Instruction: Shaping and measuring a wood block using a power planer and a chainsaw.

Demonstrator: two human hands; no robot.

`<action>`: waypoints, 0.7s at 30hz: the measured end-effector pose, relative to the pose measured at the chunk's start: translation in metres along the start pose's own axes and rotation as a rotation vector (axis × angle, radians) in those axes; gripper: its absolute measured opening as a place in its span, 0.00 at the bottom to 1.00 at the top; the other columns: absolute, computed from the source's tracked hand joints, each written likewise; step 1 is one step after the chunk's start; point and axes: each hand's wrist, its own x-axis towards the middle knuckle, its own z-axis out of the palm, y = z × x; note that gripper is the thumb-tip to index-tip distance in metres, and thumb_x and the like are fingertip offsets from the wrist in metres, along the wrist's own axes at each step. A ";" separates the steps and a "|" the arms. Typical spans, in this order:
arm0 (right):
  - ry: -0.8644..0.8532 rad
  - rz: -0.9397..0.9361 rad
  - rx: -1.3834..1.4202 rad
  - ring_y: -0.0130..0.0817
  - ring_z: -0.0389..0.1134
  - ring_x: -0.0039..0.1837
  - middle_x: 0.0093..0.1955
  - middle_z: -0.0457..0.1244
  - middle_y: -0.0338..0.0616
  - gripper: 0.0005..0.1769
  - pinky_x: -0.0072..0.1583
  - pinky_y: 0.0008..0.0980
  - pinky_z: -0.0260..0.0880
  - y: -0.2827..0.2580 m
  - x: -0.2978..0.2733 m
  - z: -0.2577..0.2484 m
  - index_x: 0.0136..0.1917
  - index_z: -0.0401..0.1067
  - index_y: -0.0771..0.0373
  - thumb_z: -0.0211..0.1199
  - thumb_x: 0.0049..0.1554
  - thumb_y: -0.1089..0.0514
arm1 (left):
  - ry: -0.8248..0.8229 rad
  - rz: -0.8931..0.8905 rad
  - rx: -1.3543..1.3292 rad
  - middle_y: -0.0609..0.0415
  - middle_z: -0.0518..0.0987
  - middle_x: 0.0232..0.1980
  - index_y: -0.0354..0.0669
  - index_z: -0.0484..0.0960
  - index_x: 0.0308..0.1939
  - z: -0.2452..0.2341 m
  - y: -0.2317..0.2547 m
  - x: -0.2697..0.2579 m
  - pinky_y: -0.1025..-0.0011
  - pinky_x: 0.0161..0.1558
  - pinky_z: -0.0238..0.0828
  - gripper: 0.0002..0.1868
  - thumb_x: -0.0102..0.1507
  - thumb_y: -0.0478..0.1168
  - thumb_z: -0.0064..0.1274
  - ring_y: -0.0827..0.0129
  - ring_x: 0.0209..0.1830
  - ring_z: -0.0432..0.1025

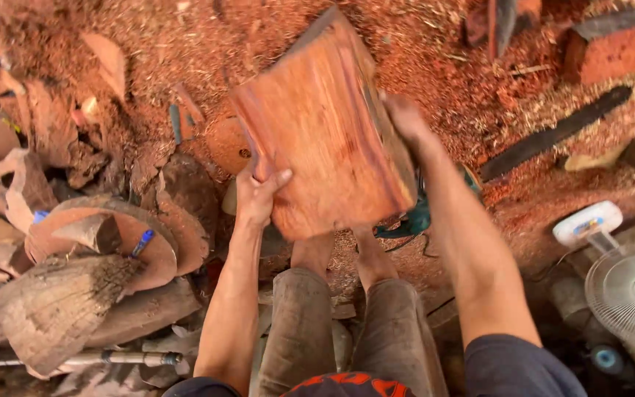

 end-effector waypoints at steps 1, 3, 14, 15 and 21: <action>0.008 0.008 0.029 0.48 0.60 0.77 0.77 0.59 0.54 0.42 0.75 0.50 0.59 -0.018 0.001 -0.014 0.76 0.65 0.60 0.52 0.61 0.30 | -0.019 -0.007 0.024 0.39 0.81 0.59 0.22 0.66 0.69 0.006 -0.010 0.017 0.61 0.57 0.81 0.41 0.57 0.38 0.67 0.57 0.55 0.80; -0.060 -0.286 0.028 0.45 0.62 0.77 0.77 0.61 0.50 0.45 0.75 0.44 0.61 -0.052 0.005 -0.046 0.78 0.59 0.59 0.50 0.61 0.26 | 0.003 0.165 -0.083 0.39 0.79 0.59 0.22 0.69 0.69 0.020 -0.031 0.048 0.58 0.60 0.78 0.37 0.60 0.35 0.67 0.57 0.56 0.77; 0.137 -0.473 0.309 0.48 0.63 0.74 0.72 0.62 0.48 0.40 0.72 0.55 0.60 -0.010 -0.048 -0.074 0.71 0.67 0.49 0.47 0.58 0.23 | 0.029 0.381 0.219 0.31 0.69 0.71 0.25 0.53 0.75 0.104 -0.007 0.053 0.53 0.73 0.69 0.48 0.59 0.39 0.65 0.47 0.69 0.70; 0.112 -0.512 0.482 0.44 0.70 0.73 0.69 0.69 0.47 0.39 0.73 0.53 0.67 -0.001 -0.062 -0.076 0.67 0.74 0.49 0.48 0.56 0.23 | 0.063 0.394 0.266 0.33 0.68 0.70 0.25 0.53 0.74 0.111 -0.010 0.050 0.52 0.72 0.69 0.49 0.57 0.39 0.64 0.48 0.69 0.70; 0.018 -0.709 0.447 0.44 0.59 0.75 0.73 0.61 0.48 0.31 0.72 0.55 0.58 0.001 -0.085 -0.046 0.70 0.71 0.54 0.52 0.63 0.35 | 0.043 0.432 0.208 0.32 0.73 0.63 0.22 0.62 0.72 0.068 -0.016 0.068 0.48 0.68 0.72 0.44 0.57 0.39 0.63 0.44 0.62 0.73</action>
